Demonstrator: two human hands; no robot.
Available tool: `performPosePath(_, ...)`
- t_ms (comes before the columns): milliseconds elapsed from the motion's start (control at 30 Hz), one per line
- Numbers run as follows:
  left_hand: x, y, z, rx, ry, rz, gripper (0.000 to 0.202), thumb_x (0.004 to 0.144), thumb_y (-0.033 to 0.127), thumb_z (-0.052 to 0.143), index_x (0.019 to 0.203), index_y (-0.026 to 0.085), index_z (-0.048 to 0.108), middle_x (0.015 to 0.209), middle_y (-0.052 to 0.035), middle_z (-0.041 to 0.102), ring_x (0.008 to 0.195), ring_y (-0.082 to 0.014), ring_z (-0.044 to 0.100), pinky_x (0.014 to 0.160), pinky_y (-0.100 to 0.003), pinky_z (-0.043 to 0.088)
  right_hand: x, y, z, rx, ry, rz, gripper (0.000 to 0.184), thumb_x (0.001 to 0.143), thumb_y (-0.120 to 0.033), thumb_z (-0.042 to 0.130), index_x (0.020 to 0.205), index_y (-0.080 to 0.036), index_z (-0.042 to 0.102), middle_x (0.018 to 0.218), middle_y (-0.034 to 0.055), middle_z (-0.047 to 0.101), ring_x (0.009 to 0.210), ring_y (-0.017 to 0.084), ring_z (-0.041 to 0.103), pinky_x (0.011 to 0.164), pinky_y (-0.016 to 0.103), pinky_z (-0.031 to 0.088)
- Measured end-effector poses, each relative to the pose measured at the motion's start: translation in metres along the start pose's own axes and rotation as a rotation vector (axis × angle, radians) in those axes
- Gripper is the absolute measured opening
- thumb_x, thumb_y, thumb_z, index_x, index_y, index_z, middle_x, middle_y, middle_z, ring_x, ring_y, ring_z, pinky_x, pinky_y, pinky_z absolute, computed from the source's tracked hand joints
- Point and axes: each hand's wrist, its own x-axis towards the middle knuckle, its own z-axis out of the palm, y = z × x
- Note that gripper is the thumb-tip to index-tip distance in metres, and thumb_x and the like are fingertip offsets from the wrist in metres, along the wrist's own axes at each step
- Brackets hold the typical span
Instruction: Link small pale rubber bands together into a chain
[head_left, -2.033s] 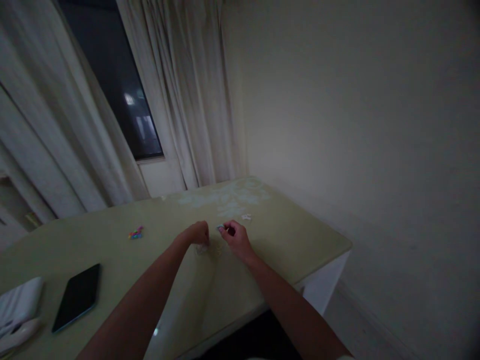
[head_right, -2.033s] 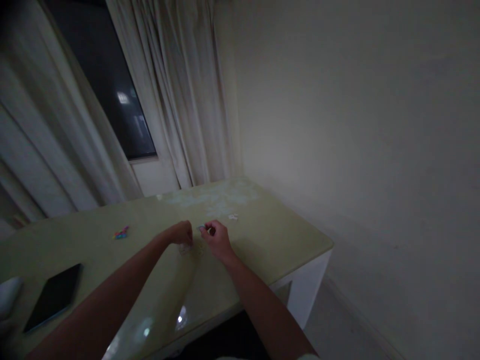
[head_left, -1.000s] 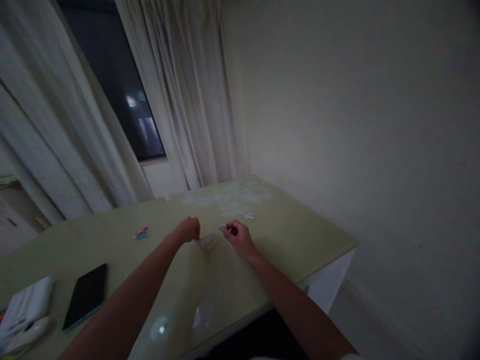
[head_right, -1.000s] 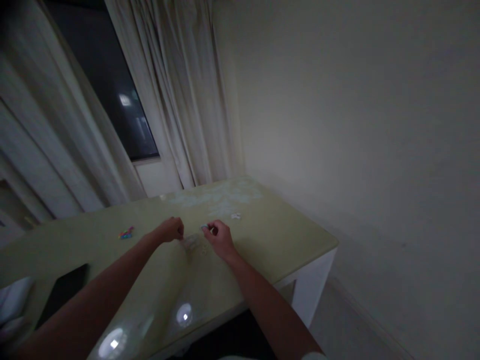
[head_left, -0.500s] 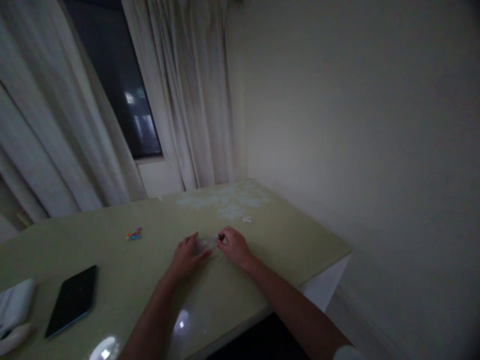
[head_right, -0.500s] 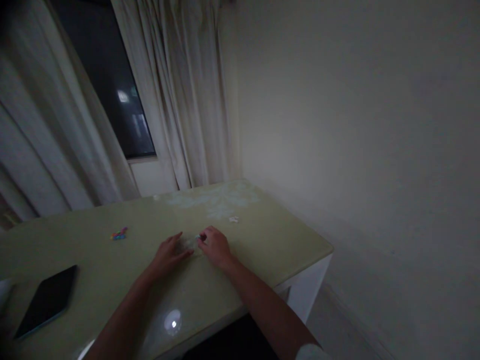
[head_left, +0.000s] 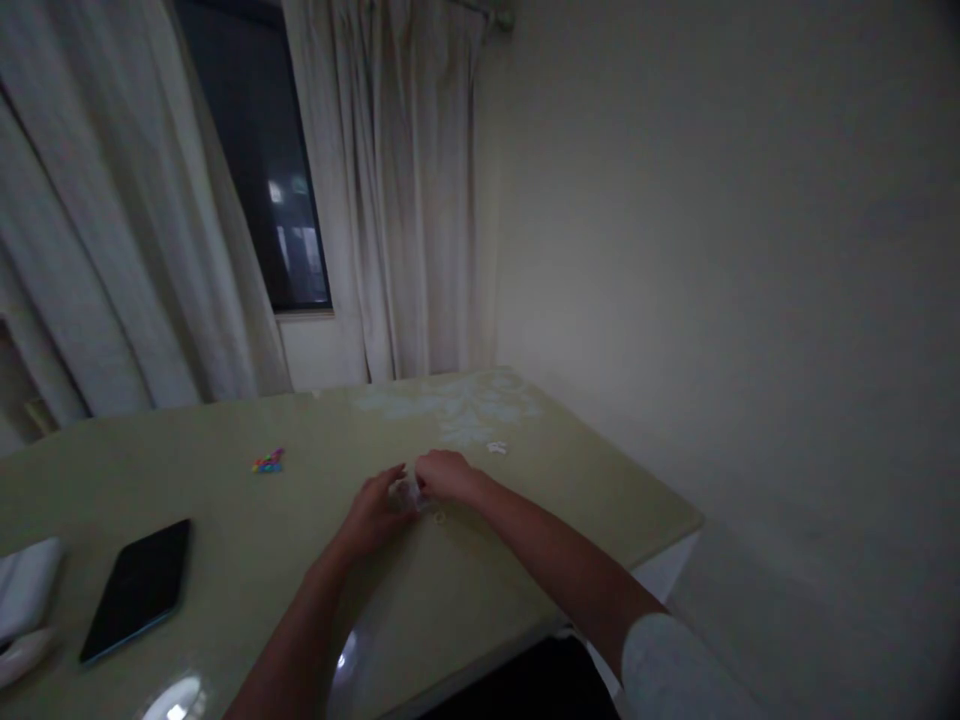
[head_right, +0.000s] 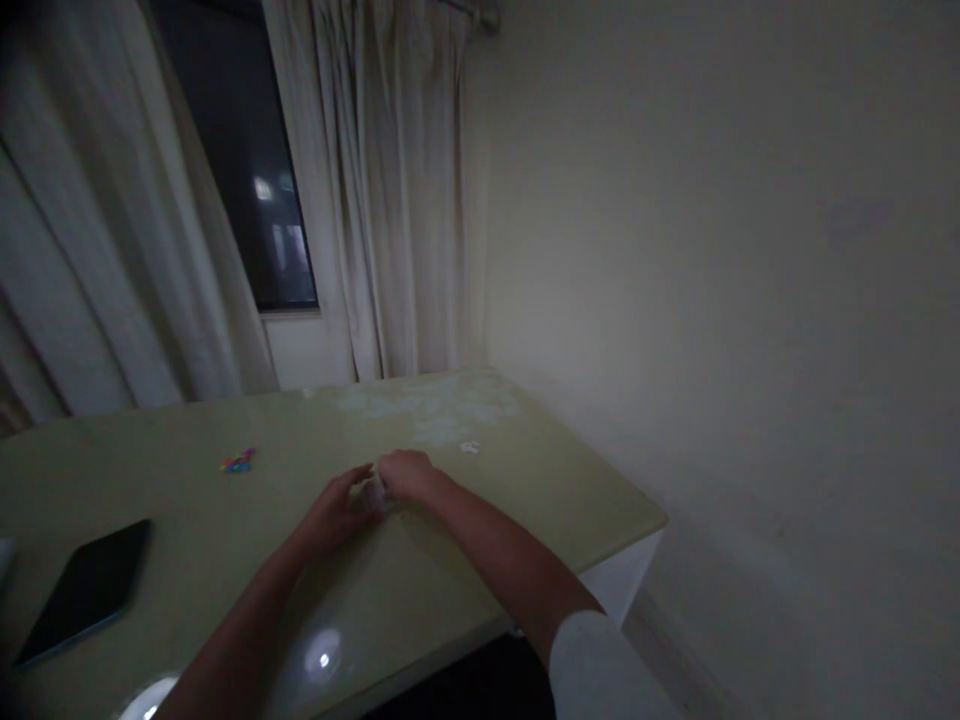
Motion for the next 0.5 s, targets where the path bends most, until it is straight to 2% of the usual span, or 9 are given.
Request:
performPosePath(133, -0.001, 0.0, -0.004, -0.032, -0.016, -0.021, 0.076, 0.068, 0.037, 0.082, 0.138, 0.017, 0.063, 0.14, -0.0174, 0.069, 0.129, -0.0354, 0.064, 0.109, -0.048, 0.049, 0.008, 0.003, -0.006, 0.092, -0.051, -0.049, 0.012, 0.077, -0.02, 0.08, 0.088, -0.022, 0.084, 0.088, 0.0075, 0.081, 0.08, 0.023, 0.075, 0.067, 0.025, 0.05)
performPosePath(267, -0.002, -0.001, -0.01, -0.013, -0.055, -0.023, 0.073, 0.072, 0.034, 0.078, 0.141, 0.016, 0.06, 0.138, -0.0177, 0.07, 0.126, -0.0328, 0.067, 0.106, -0.043, 0.052, 0.004, 0.016, -0.006, 0.246, 0.024, -0.07, 0.006, 0.079, -0.021, 0.083, 0.084, -0.024, 0.085, 0.081, 0.0028, 0.08, 0.076, 0.018, 0.073, 0.067, 0.022, 0.046)
performPosePath(333, -0.001, 0.001, -0.015, 0.029, -0.062, -0.017, 0.072, 0.075, 0.032, 0.077, 0.142, 0.016, 0.059, 0.14, -0.0178, 0.069, 0.126, -0.0319, 0.067, 0.105, -0.043, 0.052, -0.005, 0.028, -0.002, 0.331, 0.111, -0.041, 0.006, 0.083, -0.023, 0.081, 0.089, -0.024, 0.085, 0.085, 0.0026, 0.08, 0.079, 0.017, 0.072, 0.069, 0.022, 0.046)
performPosePath(400, -0.001, 0.006, -0.018, 0.091, -0.046, -0.004, 0.068, 0.075, 0.03, 0.078, 0.14, 0.018, 0.061, 0.146, -0.0176, 0.064, 0.133, -0.0337, 0.061, 0.11, -0.047, 0.047, -0.02, 0.045, 0.005, 0.407, 0.192, 0.009, 0.009, 0.087, -0.02, 0.077, 0.093, -0.022, 0.084, 0.089, 0.0037, 0.08, 0.081, 0.016, 0.072, 0.071, 0.022, 0.047)
performPosePath(500, -0.001, 0.023, -0.015, 0.195, -0.026, 0.041, 0.042, 0.081, 0.031, 0.076, 0.123, 0.025, 0.073, 0.148, -0.0118, 0.063, 0.135, -0.0344, 0.055, 0.115, -0.053, 0.039, -0.048, 0.07, 0.022, 0.503, 0.227, 0.083, 0.007, 0.083, -0.014, 0.079, 0.087, -0.017, 0.083, 0.081, 0.005, 0.079, 0.074, 0.016, 0.07, 0.068, 0.023, 0.047)
